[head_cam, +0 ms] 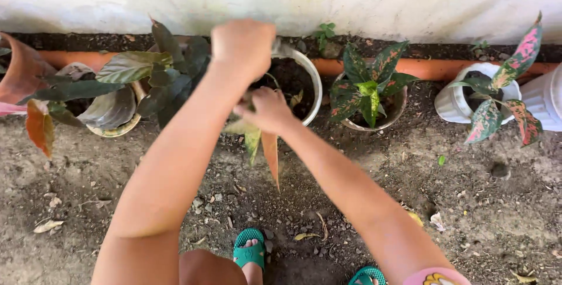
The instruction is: Tending to various potted plants by adjusting soil and repositioning them
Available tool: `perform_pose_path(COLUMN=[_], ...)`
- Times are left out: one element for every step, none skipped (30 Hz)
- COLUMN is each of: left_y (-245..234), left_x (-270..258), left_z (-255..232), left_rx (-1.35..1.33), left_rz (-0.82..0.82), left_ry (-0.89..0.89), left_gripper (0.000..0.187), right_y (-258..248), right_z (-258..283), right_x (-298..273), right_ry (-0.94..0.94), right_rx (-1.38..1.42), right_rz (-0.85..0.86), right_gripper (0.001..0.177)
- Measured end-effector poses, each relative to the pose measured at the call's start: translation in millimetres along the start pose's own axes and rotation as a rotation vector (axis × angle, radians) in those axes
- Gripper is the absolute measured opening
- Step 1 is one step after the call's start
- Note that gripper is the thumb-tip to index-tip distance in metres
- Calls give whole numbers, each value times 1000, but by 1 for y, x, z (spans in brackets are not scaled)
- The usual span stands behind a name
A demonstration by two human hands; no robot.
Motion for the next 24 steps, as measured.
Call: perform_pose_path(left_y=[10, 20, 30, 41, 55, 96, 123, 150, 134, 119, 103, 118, 118, 118, 106, 88, 67, 87, 100, 114, 123, 134, 142, 132], left_x=[13, 26, 42, 58, 71, 98, 127, 155, 140, 126, 111, 119, 136, 154, 134, 114, 95, 88, 85, 82, 81, 82, 84, 93], left_z=[-9, -19, -27, -34, -41, -48, -56, -63, -49, -31, -14, -11, 0, 11, 3, -7, -14, -31, -47, -62, -65, -65, -65, -53], left_rx=[48, 96, 96, 85, 74, 74, 15, -44, -42, -87, -138, -144, -122, -100, -103, -52, 0, -2, 19, 40, 39, -81, -197, -192], left_rz=[24, 47, 51, 54, 64, 76, -28, -133, -125, -111, -100, -95, -93, -92, -76, -153, -240, -234, -221, -209, -209, -174, -146, -153], left_ry=[34, 69, 74, 69, 65, 70, 133, 196, 199, 164, 124, 121, 100, 78, 86, 138, 187, 190, 238, 285, 284, 281, 279, 281], left_gripper=[22, 28, 28, 33, 41, 41, 21, 16, 16, 19, 24, 24, 22, 21, 21, 23, 26, 26, 26, 27, 27, 28, 30, 30], right_y=[10, 20, 23, 27, 34, 37, 32, 27, 35, 43, 51, 57, 47, 38, 38, 38, 34, 31, 23, 15, 33, 51, 66, 49], right_z=[-3, -7, -11, -14, -16, -13, -12, -12, -26, -37, -50, -52, -46, -41, -40, -39, -37, -32, -25, -18, -36, -56, -75, -60], right_x=[3, 6, 6, 5, 3, -4, -5, -8, 4, 17, 28, 11, 4, -3, -4, -4, -2, -13, -17, -23, -6, 11, 31, 15], right_ry=[-66, -133, -127, -160, -192, -185, -106, -27, -24, -60, -99, -98, -163, -228, -217, -201, -191, -187, -185, -183, -183, -154, -125, -127], right_rx=[-128, -256, -253, -213, -168, -160, -217, -273, -266, -294, -330, -332, -315, -298, -288, -309, -336, -332, -261, -190, -191, -234, -277, -278], right_rz=[-18, -35, -33, -33, -28, -21, -34, -48, -44, -36, -23, -15, -93, -171, -160, -172, -191, -186, -157, -127, -126, -116, -114, -122], right_gripper=[45, 68, 68, 69, 72, 72, 71, 72, 72, 68, 67, 67, 64, 63, 63, 63, 63, 63, 57, 50, 50, 54, 58, 58])
Point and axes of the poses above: each hand's wrist, its own x-axis towards the middle knuckle, its own y-axis out of the palm, z = x × y, the point moved 6 cm from there along x, towards the middle knuckle, and after that the axes turned 9 degrees about z, right-handed, at the moved point
